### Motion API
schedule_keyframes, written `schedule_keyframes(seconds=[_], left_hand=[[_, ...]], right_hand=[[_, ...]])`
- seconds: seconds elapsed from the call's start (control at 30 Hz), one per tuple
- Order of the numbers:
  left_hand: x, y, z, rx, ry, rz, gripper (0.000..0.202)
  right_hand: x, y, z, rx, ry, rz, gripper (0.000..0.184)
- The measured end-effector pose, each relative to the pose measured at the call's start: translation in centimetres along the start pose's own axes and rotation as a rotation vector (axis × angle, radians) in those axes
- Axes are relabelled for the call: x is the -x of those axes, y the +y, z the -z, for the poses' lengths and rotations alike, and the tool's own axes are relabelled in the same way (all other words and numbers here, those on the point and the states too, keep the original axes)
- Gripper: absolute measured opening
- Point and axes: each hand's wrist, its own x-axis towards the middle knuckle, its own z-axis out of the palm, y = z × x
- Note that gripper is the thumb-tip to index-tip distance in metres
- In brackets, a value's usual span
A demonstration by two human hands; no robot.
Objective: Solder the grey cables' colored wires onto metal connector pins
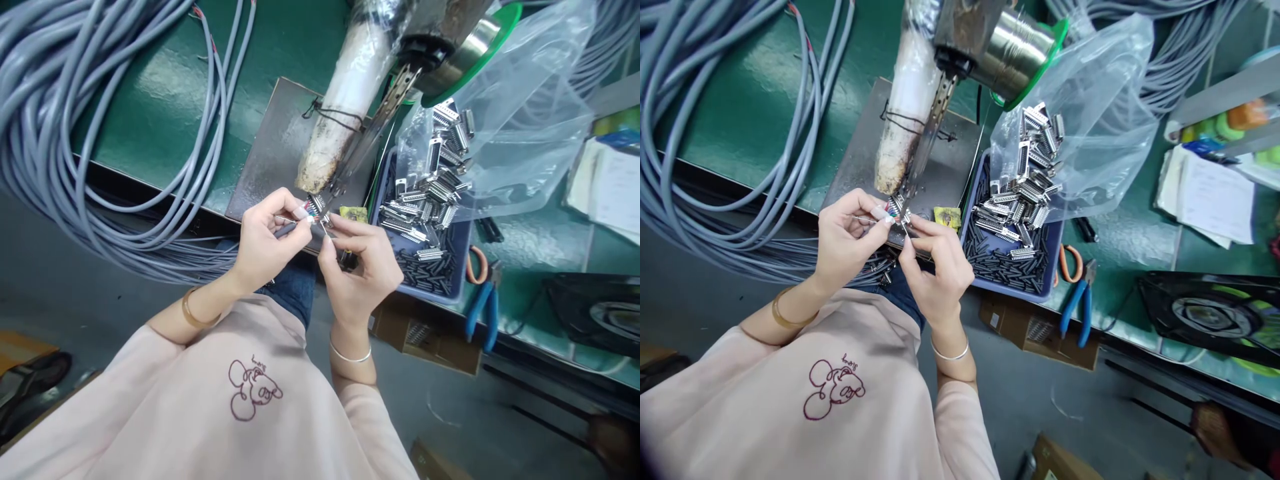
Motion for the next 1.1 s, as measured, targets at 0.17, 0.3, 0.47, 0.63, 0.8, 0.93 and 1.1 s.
schedule_keyframes(seconds=[0.17,0.3,0.47,0.63,0.8,0.93,1.1], left_hand=[[-0.15,0.28,0.26,-0.014,-0.024,0.01,0.013],[-0.23,0.14,0.46,-0.032,-0.058,0.051,0.013],[-0.21,0.26,0.3,-0.048,-0.054,0.057,0.013],[-0.12,0.74,0.26,-0.069,-0.054,0.046,0.011],[-0.18,1.08,0.36,-0.088,-0.051,0.018,0.01],[-0.28,0.88,0.52,-0.085,-0.082,0.059,0.012],[-0.11,0.38,0.77,-0.084,-0.125,0.108,0.013]], right_hand=[[0.05,-0.29,0.18,0.036,-0.013,-0.007,0.016],[0.28,-0.17,0.2,0.051,-0.039,-0.016,0.015],[0.16,-0.02,0.09,0.059,-0.018,-0.005,0.015],[-0.1,-0.18,0.07,0.077,0.007,0.015,0.015],[-0.17,-0.49,0.03,0.115,0.016,0.037,0.015],[0.02,-0.52,0.06,0.141,-0.002,0.056,0.016],[0.45,-0.42,0.28,0.143,-0.049,0.068,0.016]])
